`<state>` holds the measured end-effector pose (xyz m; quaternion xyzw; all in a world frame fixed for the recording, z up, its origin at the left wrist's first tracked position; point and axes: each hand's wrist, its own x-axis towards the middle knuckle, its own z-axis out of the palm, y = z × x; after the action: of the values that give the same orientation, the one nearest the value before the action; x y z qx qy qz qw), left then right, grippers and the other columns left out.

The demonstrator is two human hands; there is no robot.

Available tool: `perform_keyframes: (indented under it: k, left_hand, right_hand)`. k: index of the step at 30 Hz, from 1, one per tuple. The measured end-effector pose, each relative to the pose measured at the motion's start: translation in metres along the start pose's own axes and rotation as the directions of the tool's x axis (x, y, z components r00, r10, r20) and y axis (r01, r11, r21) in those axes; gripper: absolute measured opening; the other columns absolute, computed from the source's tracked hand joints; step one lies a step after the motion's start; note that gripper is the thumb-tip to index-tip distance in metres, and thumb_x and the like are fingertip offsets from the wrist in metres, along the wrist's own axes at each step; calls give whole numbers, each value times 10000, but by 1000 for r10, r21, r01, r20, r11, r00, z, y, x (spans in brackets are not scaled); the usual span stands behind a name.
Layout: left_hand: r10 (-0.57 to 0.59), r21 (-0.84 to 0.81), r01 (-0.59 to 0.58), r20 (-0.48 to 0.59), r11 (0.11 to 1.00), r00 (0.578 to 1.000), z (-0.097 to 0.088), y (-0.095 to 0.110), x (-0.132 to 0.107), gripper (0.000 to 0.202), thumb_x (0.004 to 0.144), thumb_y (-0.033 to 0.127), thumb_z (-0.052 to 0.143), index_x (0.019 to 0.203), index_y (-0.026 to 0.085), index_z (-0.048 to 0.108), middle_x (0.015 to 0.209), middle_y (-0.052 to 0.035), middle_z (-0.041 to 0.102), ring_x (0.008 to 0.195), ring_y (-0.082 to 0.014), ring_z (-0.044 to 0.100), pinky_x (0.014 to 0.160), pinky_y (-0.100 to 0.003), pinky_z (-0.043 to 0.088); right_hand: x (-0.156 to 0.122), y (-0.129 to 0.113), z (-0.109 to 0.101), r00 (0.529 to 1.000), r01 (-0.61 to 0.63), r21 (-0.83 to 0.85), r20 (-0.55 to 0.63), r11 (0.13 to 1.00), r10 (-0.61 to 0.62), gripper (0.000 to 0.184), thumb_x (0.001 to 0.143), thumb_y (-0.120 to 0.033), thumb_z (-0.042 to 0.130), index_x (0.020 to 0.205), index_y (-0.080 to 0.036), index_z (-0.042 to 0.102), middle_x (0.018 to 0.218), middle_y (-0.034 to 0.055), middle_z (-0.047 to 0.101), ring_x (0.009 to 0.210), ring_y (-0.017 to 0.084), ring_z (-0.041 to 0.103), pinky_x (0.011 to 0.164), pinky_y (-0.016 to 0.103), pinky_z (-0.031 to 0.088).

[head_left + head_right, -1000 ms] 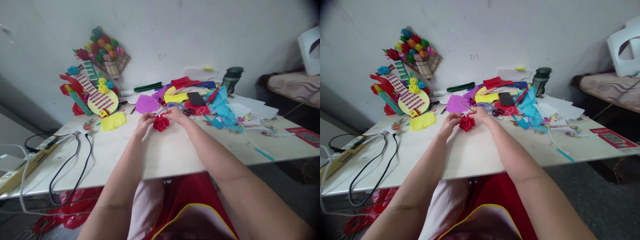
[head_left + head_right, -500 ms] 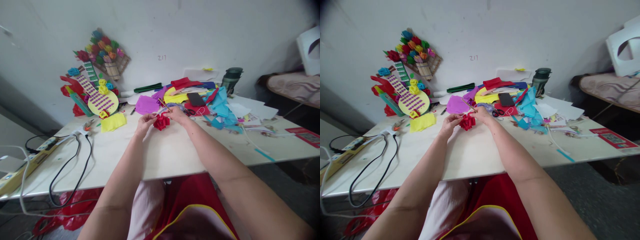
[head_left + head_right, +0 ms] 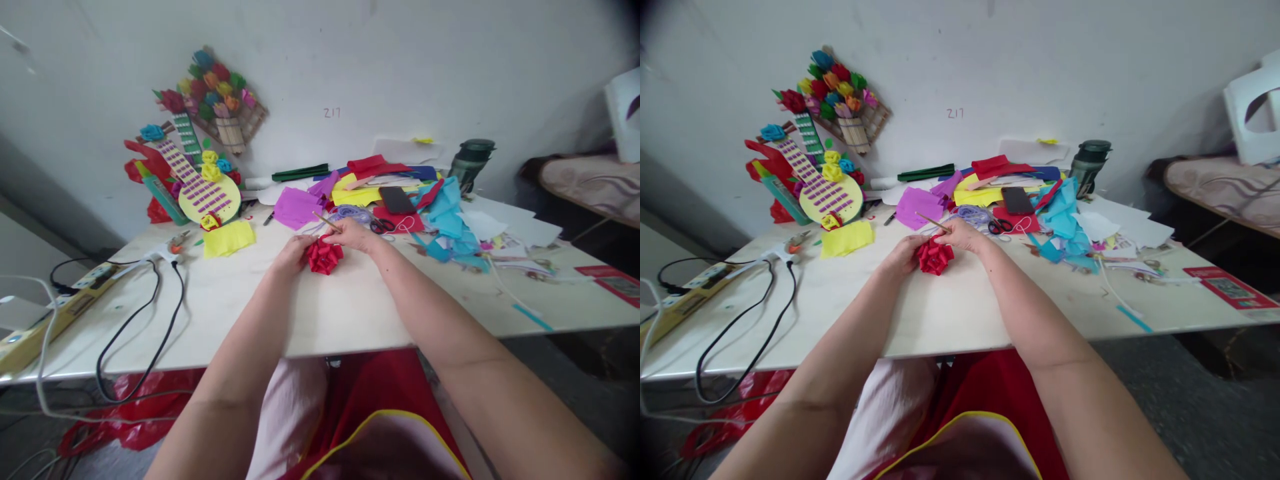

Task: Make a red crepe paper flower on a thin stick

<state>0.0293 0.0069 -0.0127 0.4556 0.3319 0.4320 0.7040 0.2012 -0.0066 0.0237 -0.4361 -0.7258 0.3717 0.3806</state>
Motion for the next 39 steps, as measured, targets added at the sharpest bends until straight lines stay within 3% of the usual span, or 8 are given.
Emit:
perform_keyframes:
  k: [9,18,24,29,35,39]
  left_hand:
    - [-108,-98,110,27,989,994,0,3,0,81,787,98,522,790,111,602,673,-73,663,621,-142,634,647,-253,526]
    - [-102,-25,105,108,994,989,-7,2,1,81,702,84,586,746,90,653,723,-107,673,618,-162,629,637,-290,525]
    - [-91,0,91,92,996,992,-5,3,-1,68,723,92,596,688,83,653,629,-73,638,535,-123,578,590,-257,495]
    - [-71,-11,73,120,997,990,-2,6,-4,91,763,150,631,770,70,676,701,-85,665,598,-120,601,627,-248,495]
    - [-89,35,85,141,996,986,-5,6,-3,67,706,140,670,715,74,669,662,-86,652,568,-131,595,582,-239,484]
    - [-61,40,57,99,998,993,-3,7,-4,39,690,117,653,663,88,656,628,-76,637,545,-129,577,570,-247,467]
  right_hand:
    - [2,5,1,999,45,23,-7,999,-45,193,622,-295,684,700,-119,671,619,1,631,607,105,523,616,244,405]
    - [0,-4,0,998,16,6,-68,1000,-15,132,602,-239,709,670,-127,689,643,18,664,632,124,549,649,256,425]
    - [7,5,2,994,-10,-43,-106,999,5,72,617,-183,677,656,-122,678,609,7,635,601,114,539,632,249,418]
    - [9,8,4,993,-4,-91,-120,996,-7,71,627,-185,654,651,-121,669,578,-10,611,576,102,510,593,237,391]
    - [8,11,4,994,0,-122,-105,992,-13,115,655,-237,646,676,-125,659,593,-7,601,601,110,504,621,247,387]
    - [4,4,-2,998,-17,-169,-70,985,5,308,725,-443,611,683,-138,618,580,-19,527,587,108,459,603,251,359]
